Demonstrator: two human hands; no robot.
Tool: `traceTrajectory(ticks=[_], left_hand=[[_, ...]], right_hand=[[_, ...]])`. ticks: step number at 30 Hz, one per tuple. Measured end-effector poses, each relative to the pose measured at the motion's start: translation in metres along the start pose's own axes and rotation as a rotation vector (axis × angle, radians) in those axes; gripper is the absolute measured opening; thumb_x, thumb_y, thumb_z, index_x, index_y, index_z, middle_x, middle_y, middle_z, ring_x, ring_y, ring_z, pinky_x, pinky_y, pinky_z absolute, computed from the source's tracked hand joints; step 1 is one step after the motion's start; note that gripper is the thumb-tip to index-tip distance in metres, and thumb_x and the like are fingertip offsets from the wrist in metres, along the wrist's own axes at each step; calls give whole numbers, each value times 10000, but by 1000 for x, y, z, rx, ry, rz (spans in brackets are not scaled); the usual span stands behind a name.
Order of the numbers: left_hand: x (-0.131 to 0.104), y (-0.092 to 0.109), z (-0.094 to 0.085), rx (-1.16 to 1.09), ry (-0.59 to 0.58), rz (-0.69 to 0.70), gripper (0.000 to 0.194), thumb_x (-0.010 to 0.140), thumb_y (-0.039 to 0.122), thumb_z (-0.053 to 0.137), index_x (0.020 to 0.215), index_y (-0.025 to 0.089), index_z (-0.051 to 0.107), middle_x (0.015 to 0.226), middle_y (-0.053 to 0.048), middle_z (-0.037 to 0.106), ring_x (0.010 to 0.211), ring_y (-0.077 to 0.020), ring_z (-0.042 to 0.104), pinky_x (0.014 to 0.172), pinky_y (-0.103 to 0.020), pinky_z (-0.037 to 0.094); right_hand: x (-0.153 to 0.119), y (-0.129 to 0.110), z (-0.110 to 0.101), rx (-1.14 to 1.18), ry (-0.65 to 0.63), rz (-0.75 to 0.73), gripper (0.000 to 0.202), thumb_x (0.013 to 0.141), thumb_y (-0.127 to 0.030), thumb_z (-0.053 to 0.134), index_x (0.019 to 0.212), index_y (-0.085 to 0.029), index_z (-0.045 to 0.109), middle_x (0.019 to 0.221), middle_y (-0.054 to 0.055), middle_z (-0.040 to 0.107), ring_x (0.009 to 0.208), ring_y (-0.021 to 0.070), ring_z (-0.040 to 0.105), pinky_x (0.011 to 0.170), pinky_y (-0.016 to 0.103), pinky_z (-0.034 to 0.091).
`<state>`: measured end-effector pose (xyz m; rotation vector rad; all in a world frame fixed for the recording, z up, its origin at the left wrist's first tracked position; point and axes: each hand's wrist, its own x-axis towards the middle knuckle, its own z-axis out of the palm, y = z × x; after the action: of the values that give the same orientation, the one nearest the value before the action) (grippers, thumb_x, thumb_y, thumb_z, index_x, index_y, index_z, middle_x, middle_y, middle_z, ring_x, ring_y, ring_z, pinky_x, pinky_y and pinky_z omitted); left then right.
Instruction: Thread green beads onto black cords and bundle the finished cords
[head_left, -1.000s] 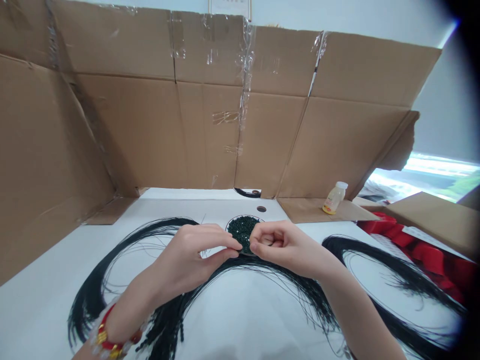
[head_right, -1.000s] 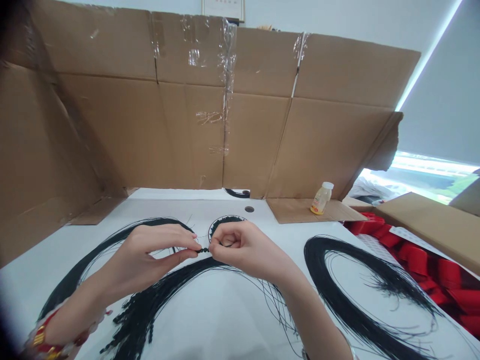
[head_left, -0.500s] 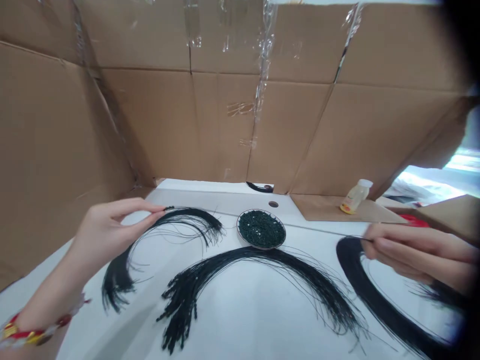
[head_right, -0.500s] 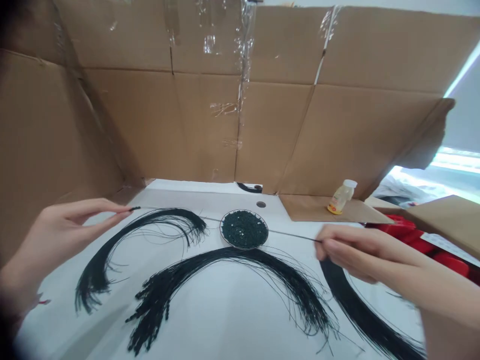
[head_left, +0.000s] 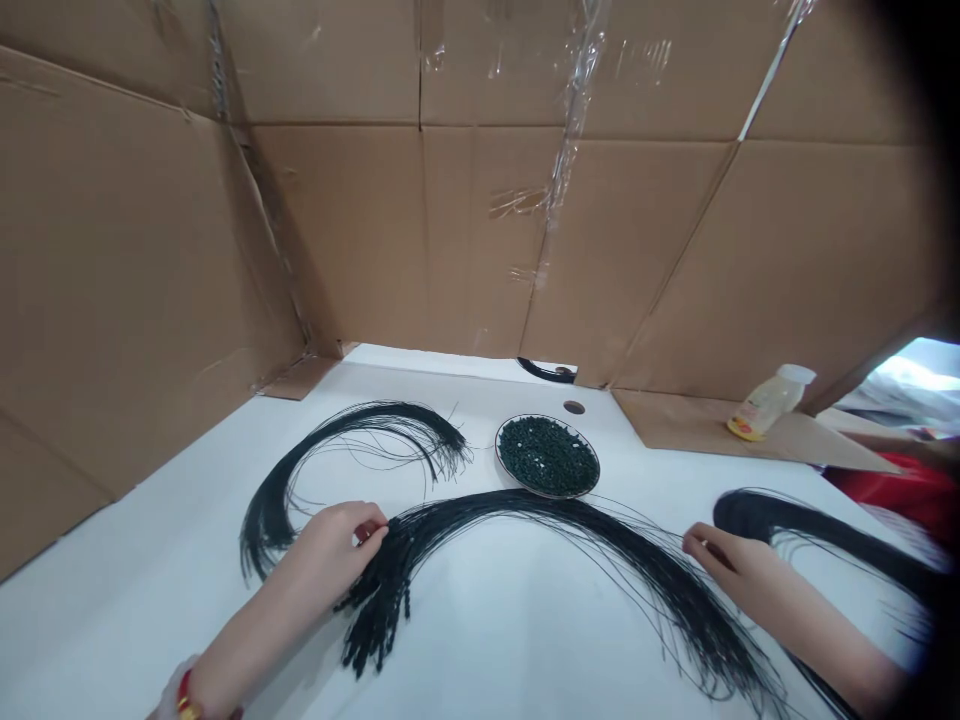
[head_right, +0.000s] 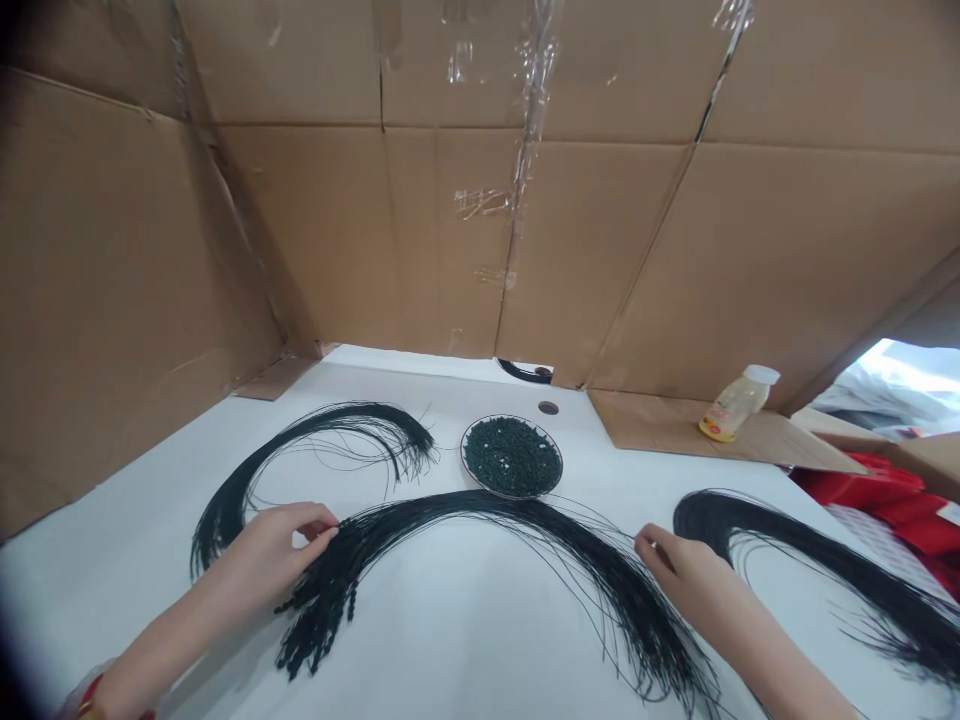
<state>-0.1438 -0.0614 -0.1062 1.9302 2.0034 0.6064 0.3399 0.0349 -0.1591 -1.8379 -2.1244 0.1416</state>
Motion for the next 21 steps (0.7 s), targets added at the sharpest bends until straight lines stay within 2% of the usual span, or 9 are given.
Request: traceTrajectory(ticks=[3, 6, 7, 9, 11, 12, 15, 18, 21], left_hand=[[2, 6, 0, 21, -5, 4, 282, 909, 325, 511, 817, 220, 757, 854, -73, 789, 831, -279, 736, 744, -344, 550], [3, 5, 1, 19, -11, 11, 300, 926, 338, 500, 860, 219, 768, 893, -83, 783, 891, -291, 721, 792, -370, 549], [3, 4, 2, 15, -19, 17, 302, 929, 340, 502, 870, 219, 772, 897, -84, 781, 912, -296, 714, 808, -382, 549], [2, 0, 6, 8, -33, 28, 303, 935, 342, 505, 884, 217, 777, 909, -87, 777, 954, -311, 698, 837, -409, 545], [-1, -4, 10, 3, -34, 32, 304, 944, 349, 508, 914, 208, 775, 960, -99, 773, 1011, -329, 680, 877, -439, 539], [-3, -6, 12, 2, -31, 33, 308, 951, 357, 505, 944, 203, 772, 995, -107, 769, 1042, -336, 672, 898, -451, 537], [-12, -13, 17, -6, -14, 30, 360, 988, 391, 469, 1122, 190, 735, 1147, -125, 747, 1151, -339, 649, 991, -481, 523], [-26, -23, 23, -18, -12, 4, 492, 997, 476, 471, 1366, 183, 613, 1399, -146, 649, 1314, -344, 586, 1094, -496, 489], [-39, -31, 34, -50, -84, -42, 748, 970, 592, 497, 1584, 187, 360, 1651, -155, 385, 1495, -359, 399, 1194, -517, 399]], right_hand=[[2, -14, 4, -78, -28, -46, 318, 907, -326, 483, 698, -205, 689, 627, 123, 672, 555, 307, 657, 500, 374, 481], [0, -55, 0, -142, 53, -140, 282, 917, -211, 449, 915, -114, 714, 989, 287, 683, 881, 425, 679, 664, 504, 532], [-1, -76, 0, -138, 55, -206, 297, 948, -193, 427, 1010, -107, 705, 1082, 292, 665, 947, 415, 668, 732, 524, 540], [-3, -126, 2, -80, -28, -411, 284, 985, -142, 425, 1083, -165, 690, 1113, 189, 681, 989, 306, 677, 839, 438, 562], [0, -178, 13, -9, -132, -612, 233, 990, -116, 483, 1062, -205, 686, 1115, 100, 690, 999, 205, 680, 847, 304, 571], [4, -202, 22, 15, -168, -685, 195, 991, -125, 522, 1061, -206, 685, 1106, 77, 694, 987, 184, 682, 818, 278, 574], [22, -255, 53, 56, -220, -836, 128, 1009, -153, 578, 1087, -163, 679, 1077, 58, 697, 1019, 197, 674, 873, 356, 580], [40, -277, 80, 79, -235, -919, 124, 1008, -211, 625, 1098, -147, 680, 1109, 65, 694, 1029, 207, 676, 888, 401, 586], [49, -278, 96, 104, -234, -948, 123, 1008, -234, 634, 1076, -147, 687, 1099, 65, 699, 1017, 204, 682, 892, 404, 589]])
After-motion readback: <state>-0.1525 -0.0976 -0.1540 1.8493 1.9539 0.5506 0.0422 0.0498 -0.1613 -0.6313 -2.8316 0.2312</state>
